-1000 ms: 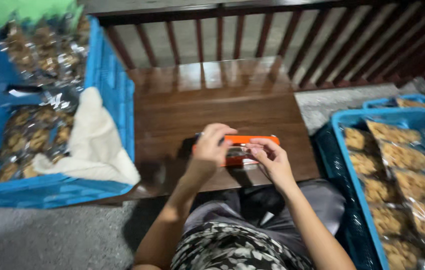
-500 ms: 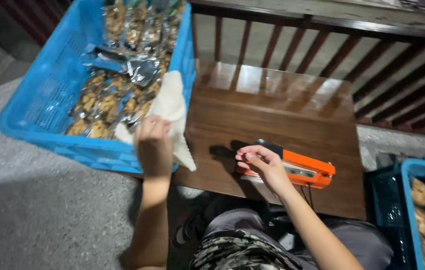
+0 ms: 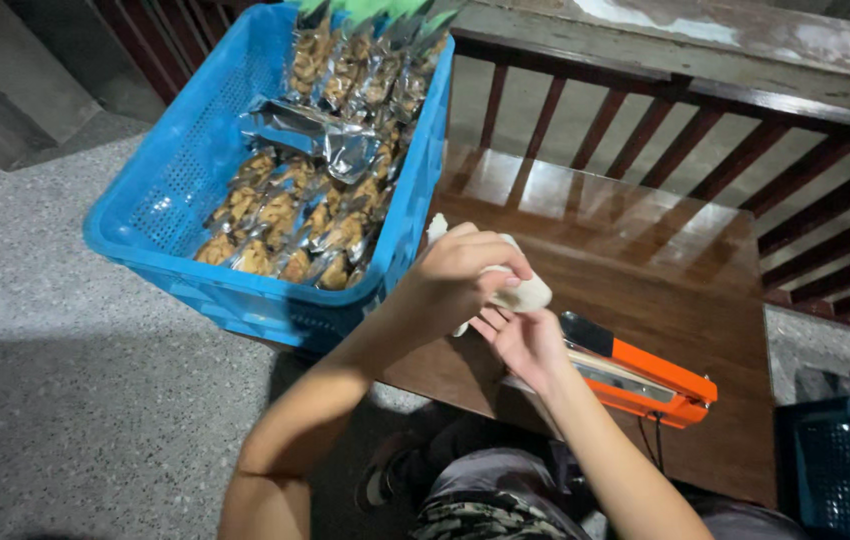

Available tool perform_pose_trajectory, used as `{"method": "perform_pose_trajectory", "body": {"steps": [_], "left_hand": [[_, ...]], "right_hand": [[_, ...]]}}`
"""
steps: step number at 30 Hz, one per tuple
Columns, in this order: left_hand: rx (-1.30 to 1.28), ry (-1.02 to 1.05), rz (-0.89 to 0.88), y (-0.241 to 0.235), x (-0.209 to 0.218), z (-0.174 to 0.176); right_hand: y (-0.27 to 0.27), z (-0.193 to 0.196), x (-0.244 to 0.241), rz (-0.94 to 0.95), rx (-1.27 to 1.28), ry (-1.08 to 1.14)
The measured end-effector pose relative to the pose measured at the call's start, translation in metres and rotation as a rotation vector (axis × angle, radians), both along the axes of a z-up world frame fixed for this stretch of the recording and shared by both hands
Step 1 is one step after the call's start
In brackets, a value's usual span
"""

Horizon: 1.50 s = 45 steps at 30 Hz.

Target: The person sits on the floor and uses an orange handheld vacuum sealer to seal clear plastic bags filled with snacks. They pick up a bag, place it in the sealer, press the trigger to seal it, and then place the sealed bag into a blue basket.

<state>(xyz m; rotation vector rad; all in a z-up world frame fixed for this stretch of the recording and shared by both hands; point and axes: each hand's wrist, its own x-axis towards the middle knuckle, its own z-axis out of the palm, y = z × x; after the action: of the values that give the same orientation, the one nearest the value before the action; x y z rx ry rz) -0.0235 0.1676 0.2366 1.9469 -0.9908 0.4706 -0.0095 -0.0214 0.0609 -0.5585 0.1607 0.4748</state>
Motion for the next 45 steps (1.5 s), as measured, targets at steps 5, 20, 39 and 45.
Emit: {"method": "perform_pose_trajectory", "body": {"steps": [5,20,39,45], "left_hand": [[0.138,0.034,-0.027,0.004,0.03,-0.012],[0.784,-0.074,0.724,0.129,0.213,-0.103],[0.904,-0.293,0.936,0.166,0.238,-0.123],[0.055,-0.443,0.938,0.153,0.191,-0.048]], "right_hand": [[-0.017,0.005,-0.009,0.444,0.756,-0.171],[-0.056,-0.01,0.012,-0.038,-0.505,-0.573],[-0.091,-0.031,0.011,-0.328,-0.838,-0.626],[-0.102,-0.034,0.006,-0.317,-0.865,-0.631]]}}
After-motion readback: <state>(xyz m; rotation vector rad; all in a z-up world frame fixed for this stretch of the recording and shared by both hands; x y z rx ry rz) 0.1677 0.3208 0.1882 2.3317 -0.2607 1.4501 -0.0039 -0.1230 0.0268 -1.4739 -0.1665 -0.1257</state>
